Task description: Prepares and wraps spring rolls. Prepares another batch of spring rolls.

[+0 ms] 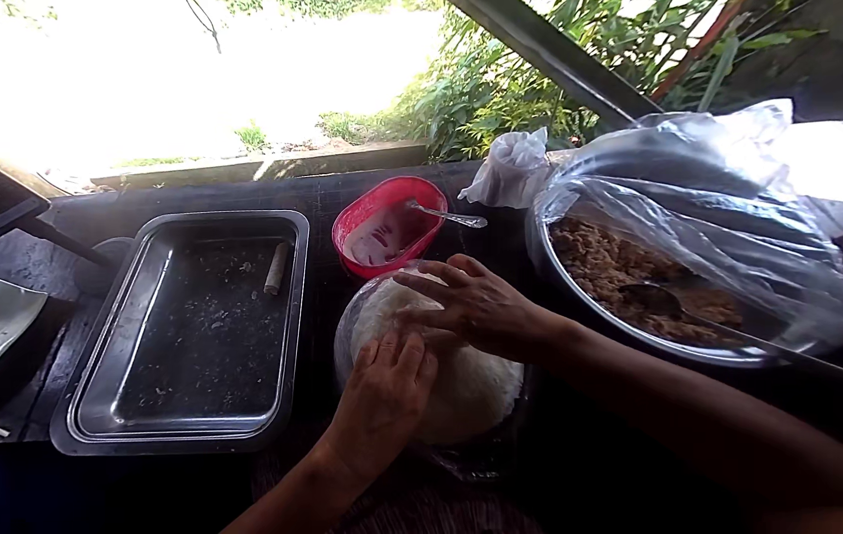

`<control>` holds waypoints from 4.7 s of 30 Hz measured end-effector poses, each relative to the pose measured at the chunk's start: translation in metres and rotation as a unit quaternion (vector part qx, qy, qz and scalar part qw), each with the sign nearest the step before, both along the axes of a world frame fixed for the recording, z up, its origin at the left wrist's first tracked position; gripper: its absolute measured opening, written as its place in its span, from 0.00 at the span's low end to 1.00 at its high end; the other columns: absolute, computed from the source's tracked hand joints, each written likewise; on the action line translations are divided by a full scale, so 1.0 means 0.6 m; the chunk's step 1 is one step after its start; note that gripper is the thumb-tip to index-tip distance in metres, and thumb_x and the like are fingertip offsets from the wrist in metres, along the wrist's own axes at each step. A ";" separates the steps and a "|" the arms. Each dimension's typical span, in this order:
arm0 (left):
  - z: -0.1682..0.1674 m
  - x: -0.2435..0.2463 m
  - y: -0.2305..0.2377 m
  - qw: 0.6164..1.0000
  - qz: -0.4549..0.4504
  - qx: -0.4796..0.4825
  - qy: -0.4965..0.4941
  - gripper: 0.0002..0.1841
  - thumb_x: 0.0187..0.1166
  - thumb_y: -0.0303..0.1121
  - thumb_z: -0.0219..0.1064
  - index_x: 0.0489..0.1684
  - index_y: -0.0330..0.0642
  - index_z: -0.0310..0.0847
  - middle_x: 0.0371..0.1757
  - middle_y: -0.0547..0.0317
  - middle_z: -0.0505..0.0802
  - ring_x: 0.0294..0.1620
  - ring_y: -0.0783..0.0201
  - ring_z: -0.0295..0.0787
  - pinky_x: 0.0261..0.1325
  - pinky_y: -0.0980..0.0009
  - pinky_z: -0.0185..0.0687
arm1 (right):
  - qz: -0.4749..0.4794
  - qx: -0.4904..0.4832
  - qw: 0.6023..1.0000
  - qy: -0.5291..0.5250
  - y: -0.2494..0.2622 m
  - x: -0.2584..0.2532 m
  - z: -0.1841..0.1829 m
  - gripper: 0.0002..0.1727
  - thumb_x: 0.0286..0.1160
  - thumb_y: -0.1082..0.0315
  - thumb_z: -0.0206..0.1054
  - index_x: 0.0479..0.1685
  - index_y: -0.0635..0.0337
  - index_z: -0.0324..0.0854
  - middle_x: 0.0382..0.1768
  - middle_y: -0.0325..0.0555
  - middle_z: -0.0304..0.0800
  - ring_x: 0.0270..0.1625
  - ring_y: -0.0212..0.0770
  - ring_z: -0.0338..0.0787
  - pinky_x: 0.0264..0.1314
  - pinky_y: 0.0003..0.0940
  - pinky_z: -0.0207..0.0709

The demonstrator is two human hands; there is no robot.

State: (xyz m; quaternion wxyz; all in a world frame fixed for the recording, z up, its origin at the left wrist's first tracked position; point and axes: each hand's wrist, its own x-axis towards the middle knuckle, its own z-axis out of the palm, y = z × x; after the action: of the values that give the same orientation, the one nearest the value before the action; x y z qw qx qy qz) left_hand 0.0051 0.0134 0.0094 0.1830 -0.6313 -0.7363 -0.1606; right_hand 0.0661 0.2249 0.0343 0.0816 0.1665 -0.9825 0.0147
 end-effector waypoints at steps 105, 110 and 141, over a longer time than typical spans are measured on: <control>0.013 -0.083 -0.005 0.916 0.002 0.084 -0.393 0.13 0.77 0.30 0.70 0.52 0.31 0.90 0.55 0.43 0.95 0.57 0.53 0.90 0.59 0.63 0.82 | -0.068 -0.250 0.965 -0.032 -0.004 0.008 0.026 0.06 0.68 0.72 0.71 0.38 0.66 0.89 0.36 0.54 0.93 0.43 0.55 0.92 0.51 0.55 0.79; -0.006 -0.077 0.006 0.962 -0.013 0.125 -0.244 0.07 0.77 0.27 0.67 0.39 0.37 0.93 0.47 0.50 0.97 0.55 0.52 0.94 0.67 0.63 0.84 | -0.059 -0.272 0.952 -0.131 0.041 -0.050 0.070 0.10 0.81 0.70 0.66 0.48 0.67 0.91 0.45 0.54 0.94 0.48 0.47 0.92 0.57 0.44 0.82; -0.013 -0.064 0.001 0.985 0.006 0.104 -0.141 0.10 0.79 0.27 0.63 0.39 0.42 0.94 0.49 0.54 0.97 0.53 0.53 0.94 0.59 0.62 0.87 | -0.016 0.004 0.997 0.077 -0.001 -0.018 0.026 0.19 0.66 0.83 0.61 0.31 0.50 0.95 0.43 0.47 0.94 0.48 0.49 0.88 0.47 0.44 0.72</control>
State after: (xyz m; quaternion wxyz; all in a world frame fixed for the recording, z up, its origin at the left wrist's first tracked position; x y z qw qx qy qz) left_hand -0.0335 0.0141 0.0018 0.1430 -0.5753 -0.7381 -0.3223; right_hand 0.0551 0.2246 0.0496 0.1566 0.1517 -0.9759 -0.0038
